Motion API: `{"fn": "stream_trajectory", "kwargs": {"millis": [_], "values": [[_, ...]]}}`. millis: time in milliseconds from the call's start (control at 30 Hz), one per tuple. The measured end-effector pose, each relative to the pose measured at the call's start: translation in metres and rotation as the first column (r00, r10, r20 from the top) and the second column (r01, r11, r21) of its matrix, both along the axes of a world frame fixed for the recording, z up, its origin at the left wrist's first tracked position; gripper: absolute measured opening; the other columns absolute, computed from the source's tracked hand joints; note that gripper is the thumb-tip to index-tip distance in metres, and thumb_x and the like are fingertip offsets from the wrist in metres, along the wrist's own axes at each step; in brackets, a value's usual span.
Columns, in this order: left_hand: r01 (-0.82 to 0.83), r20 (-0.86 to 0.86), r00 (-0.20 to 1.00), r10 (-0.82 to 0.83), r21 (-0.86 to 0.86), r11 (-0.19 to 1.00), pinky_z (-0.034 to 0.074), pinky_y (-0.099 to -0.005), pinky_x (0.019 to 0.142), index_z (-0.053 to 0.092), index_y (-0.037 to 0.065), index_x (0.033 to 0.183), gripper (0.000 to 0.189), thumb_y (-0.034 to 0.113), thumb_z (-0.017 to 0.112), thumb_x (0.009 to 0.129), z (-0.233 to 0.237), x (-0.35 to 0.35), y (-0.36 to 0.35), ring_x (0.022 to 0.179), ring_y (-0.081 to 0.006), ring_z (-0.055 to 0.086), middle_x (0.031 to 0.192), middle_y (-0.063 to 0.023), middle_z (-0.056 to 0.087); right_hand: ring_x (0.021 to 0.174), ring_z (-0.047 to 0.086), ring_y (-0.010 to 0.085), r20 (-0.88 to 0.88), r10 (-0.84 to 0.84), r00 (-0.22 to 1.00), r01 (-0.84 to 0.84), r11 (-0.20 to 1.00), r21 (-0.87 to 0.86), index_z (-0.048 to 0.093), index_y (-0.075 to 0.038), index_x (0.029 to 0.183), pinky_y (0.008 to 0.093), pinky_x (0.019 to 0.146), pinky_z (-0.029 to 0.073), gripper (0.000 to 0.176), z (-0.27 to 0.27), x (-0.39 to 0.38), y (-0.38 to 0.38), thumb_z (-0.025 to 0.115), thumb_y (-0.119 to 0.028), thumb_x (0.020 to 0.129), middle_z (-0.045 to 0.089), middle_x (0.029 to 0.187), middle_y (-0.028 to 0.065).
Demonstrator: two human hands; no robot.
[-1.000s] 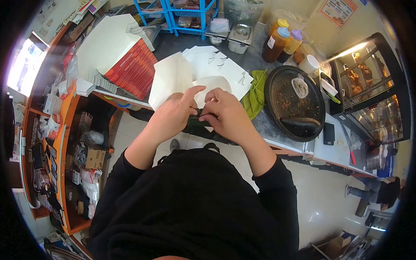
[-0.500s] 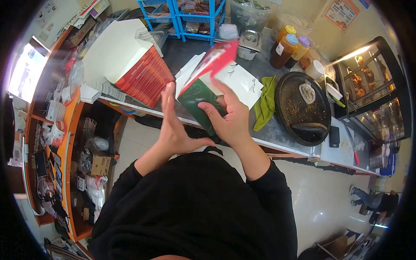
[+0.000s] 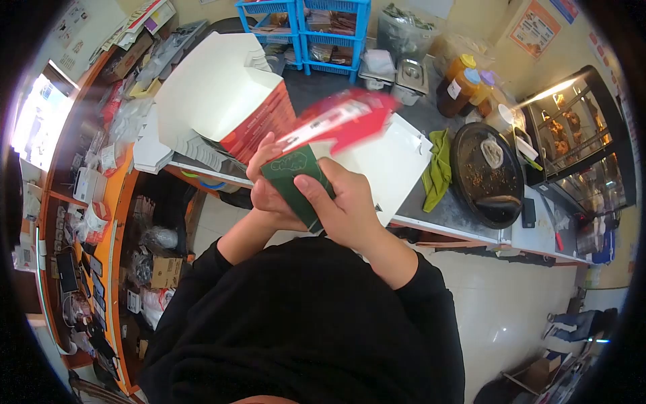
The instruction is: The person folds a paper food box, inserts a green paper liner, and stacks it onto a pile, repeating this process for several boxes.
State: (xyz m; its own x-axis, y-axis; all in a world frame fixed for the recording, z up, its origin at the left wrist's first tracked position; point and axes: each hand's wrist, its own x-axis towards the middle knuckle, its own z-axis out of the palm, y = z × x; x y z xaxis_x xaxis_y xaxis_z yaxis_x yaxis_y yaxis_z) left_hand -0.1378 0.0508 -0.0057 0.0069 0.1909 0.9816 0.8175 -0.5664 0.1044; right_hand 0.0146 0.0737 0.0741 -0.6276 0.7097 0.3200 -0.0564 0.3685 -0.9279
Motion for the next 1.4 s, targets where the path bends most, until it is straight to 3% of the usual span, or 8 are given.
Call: {"fn": "stream_trajectory", "kwargs": {"millis": [100,233,333,367,533,733,1033,1400], "values": [[0.065,0.023,0.998,-0.067,0.053,0.996,0.038,-0.0604,0.097,0.011,0.015,0.147,0.11,0.027,0.081,0.063,0.008,-0.023,-0.003,0.107,-0.0372,0.048,0.121,-0.0222,0.042,0.068,0.054,0.0078,-0.043,-0.031,0.999,0.029,0.998,-0.05,0.063,0.0,0.095,0.0253,0.062,0.043,0.019,0.022,-0.005,-0.015,0.061,-0.019,0.096,0.062,0.075,0.0038],[-0.023,0.014,1.0,0.022,0.017,1.0,0.038,-0.0567,0.096,0.014,0.007,0.146,0.114,0.033,0.085,0.06,-0.003,-0.07,-0.009,0.109,-0.0377,0.046,0.124,-0.0225,0.041,0.08,0.054,0.0069,-0.272,-0.124,0.954,0.1,0.99,-0.103,0.065,0.002,0.104,0.0214,0.07,0.043,0.023,0.064,-0.006,-0.024,0.066,-0.019,0.093,0.063,0.091,0.0002],[-0.358,-0.037,0.93,0.365,-0.312,0.88,0.036,-0.0551,0.098,0.015,0.005,0.145,0.119,0.038,0.087,0.057,-0.025,-0.113,-0.029,0.113,-0.0397,0.043,0.129,-0.0233,0.038,0.085,0.06,0.0094,-0.449,-0.211,0.868,0.195,0.977,-0.083,0.065,0.001,0.105,0.0233,0.074,0.048,0.026,0.097,-0.03,-0.018,0.067,-0.021,0.091,0.066,0.094,0.0033],[-0.268,0.077,0.948,0.309,-0.331,0.905,0.036,-0.0534,0.098,0.023,0.003,0.143,0.112,0.04,0.088,0.058,-0.025,-0.127,-0.038,0.117,-0.0408,0.041,0.131,-0.023,0.038,0.086,0.063,0.0104,-0.545,-0.251,0.8,0.221,0.968,-0.122,0.065,0.001,0.105,0.0242,0.075,0.049,0.026,0.114,-0.043,-0.019,0.067,-0.021,0.091,0.067,0.094,0.0042],[-0.402,-0.281,0.911,0.303,-0.435,0.805,0.037,-0.0528,0.099,0.06,0.006,0.115,0.048,0.029,0.077,0.076,0.002,-0.175,-0.054,0.109,-0.0342,0.052,0.111,-0.0124,0.058,0.073,0.065,0.0128,0.022,0.134,0.991,-0.135,0.951,0.278,0.065,-0.003,0.107,0.0273,0.065,0.052,0.027,0.119,-0.116,0.041,0.067,-0.021,0.087,0.068,0.084,0.0042],[-0.185,-0.028,0.981,0.191,-0.42,0.888,0.044,-0.0464,0.087,0.065,0.01,0.098,0.029,0.022,0.077,0.075,-0.012,-0.174,-0.042,0.095,-0.0303,0.058,0.096,-0.0069,0.062,0.075,0.066,0.035,0.548,-0.057,0.835,-0.34,0.729,0.594,0.068,-0.012,0.101,0.0438,0.068,0.052,0.029,0.067,-0.214,0.037,0.063,-0.03,0.08,0.069,0.082,0.015],[-0.15,-0.018,0.988,0.154,-0.36,0.921,0.043,-0.0422,0.079,0.065,0.01,0.089,0.025,0.017,0.079,0.07,-0.02,-0.17,-0.037,0.085,-0.0279,0.057,0.088,-0.0039,0.063,0.08,0.067,0.0348,0.667,-0.206,0.716,-0.392,0.672,0.628,0.068,-0.01,0.099,0.0459,0.07,0.052,0.026,0.01,-0.244,0.041,0.06,-0.029,0.082,0.069,0.082,0.0147],[-0.176,-0.013,0.983,0.182,-0.322,0.93,0.042,-0.0473,0.08,0.068,0.007,0.093,0.029,0.007,0.076,0.065,-0.049,-0.178,-0.033,0.091,-0.0313,0.057,0.095,-0.0088,0.065,0.087,0.066,0.0373,0.745,-0.067,0.663,-0.312,0.88,0.357,0.066,-0.007,0.099,0.0455,0.079,0.05,0.041,0.001,-0.227,0.007,0.048,-0.044,0.094,0.068,0.091,0.0166]]}}
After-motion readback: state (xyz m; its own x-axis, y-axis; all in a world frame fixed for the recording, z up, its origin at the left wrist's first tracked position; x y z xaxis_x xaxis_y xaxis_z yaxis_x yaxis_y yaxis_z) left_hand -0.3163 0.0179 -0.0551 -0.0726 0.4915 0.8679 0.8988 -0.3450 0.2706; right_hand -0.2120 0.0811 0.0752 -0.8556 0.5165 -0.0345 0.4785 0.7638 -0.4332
